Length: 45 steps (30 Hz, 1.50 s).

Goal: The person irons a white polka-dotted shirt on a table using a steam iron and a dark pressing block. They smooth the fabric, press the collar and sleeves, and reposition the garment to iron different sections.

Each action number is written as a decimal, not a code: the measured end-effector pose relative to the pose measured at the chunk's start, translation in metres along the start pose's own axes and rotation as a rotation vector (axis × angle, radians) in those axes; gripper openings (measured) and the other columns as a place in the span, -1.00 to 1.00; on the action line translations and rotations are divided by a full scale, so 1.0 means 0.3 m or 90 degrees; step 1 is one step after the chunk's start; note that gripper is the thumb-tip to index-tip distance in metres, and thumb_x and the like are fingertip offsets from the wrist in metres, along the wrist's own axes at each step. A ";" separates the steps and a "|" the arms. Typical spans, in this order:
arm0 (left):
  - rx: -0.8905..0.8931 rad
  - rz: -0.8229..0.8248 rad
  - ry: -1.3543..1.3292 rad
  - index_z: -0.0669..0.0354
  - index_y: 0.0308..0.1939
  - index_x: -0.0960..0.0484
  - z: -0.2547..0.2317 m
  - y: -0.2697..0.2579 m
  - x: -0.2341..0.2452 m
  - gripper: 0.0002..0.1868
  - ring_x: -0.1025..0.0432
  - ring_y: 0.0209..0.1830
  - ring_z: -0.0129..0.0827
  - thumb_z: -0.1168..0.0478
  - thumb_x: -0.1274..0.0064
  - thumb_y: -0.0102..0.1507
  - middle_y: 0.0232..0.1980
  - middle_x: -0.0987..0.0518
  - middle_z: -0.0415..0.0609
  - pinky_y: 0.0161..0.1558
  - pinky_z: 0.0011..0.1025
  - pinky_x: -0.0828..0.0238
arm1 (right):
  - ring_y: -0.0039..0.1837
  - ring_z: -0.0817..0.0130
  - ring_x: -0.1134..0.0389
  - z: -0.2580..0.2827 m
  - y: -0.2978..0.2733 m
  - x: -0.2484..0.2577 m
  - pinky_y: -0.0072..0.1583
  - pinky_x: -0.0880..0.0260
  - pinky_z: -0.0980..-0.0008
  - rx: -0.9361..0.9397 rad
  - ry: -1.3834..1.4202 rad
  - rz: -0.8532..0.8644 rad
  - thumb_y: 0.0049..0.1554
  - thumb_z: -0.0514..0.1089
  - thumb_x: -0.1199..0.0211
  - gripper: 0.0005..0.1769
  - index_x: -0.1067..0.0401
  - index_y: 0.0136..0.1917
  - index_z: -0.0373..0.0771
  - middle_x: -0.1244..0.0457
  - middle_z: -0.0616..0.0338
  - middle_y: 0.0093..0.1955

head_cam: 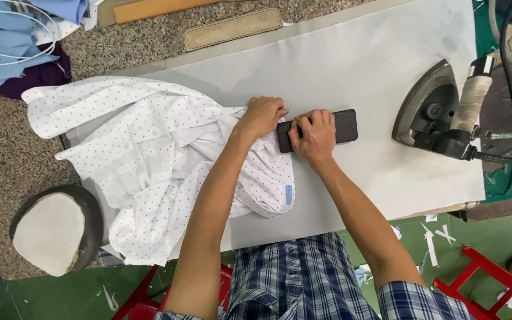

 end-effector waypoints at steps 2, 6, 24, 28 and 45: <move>0.001 -0.007 0.002 0.11 -0.17 -0.62 0.001 -0.001 -0.013 -0.67 -0.52 -0.17 -0.04 -0.02 0.12 0.41 -0.29 -0.60 0.05 -0.02 -0.12 -0.26 | -0.12 0.21 -0.28 0.009 -0.007 0.008 0.03 -0.30 0.20 -0.005 -0.001 -0.001 0.03 -0.18 -0.31 -0.91 -0.42 -0.28 -0.14 -0.14 0.20 -0.23; -0.007 -0.015 0.007 0.12 -0.20 -0.60 -0.002 -0.001 -0.004 -0.67 -0.52 -0.15 -0.01 -0.04 0.06 0.39 -0.29 -0.59 0.07 0.00 -0.09 -0.23 | -0.12 0.22 -0.29 0.027 -0.029 0.034 0.03 -0.31 0.20 -0.019 0.000 0.000 0.03 -0.19 -0.31 -0.89 -0.42 -0.30 -0.15 -0.16 0.20 -0.24; 0.014 -0.015 0.030 0.07 -0.22 -0.58 -0.028 -0.013 0.004 -0.67 -0.51 -0.06 -0.03 -0.10 -0.11 0.29 -0.23 -0.60 0.04 0.06 -0.05 -0.25 | -0.11 0.23 -0.30 0.079 -0.232 0.132 0.07 -0.33 0.21 -0.052 0.018 0.024 0.05 -0.14 -0.29 -0.92 -0.44 -0.27 -0.11 -0.18 0.21 -0.23; 0.010 -0.004 0.036 0.08 -0.19 -0.60 -0.015 -0.008 -0.022 -0.66 -0.50 -0.04 -0.04 -0.10 -0.14 0.28 -0.21 -0.59 0.05 0.07 -0.04 -0.26 | -0.12 0.20 -0.31 0.071 -0.216 0.117 0.04 -0.34 0.18 -0.038 0.013 0.028 0.04 -0.16 -0.29 -0.93 -0.45 -0.26 -0.13 -0.20 0.20 -0.22; 0.053 0.064 -0.029 0.34 -0.23 -0.71 -0.087 -0.030 0.049 -0.86 -0.61 -0.28 0.06 0.30 -0.12 0.25 -0.28 -0.68 0.19 -0.26 -0.12 -0.54 | -0.12 0.20 -0.28 0.026 -0.009 0.032 0.02 -0.30 0.18 -0.001 0.004 0.004 0.08 -0.19 -0.29 -0.85 -0.36 -0.29 -0.13 -0.14 0.22 -0.23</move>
Point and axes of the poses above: each hand's wrist, its own y-axis towards the middle knuckle, its own x-axis out of the back of the hand, z = x × y, the point moved 4 cm from there along y, towards the middle knuckle
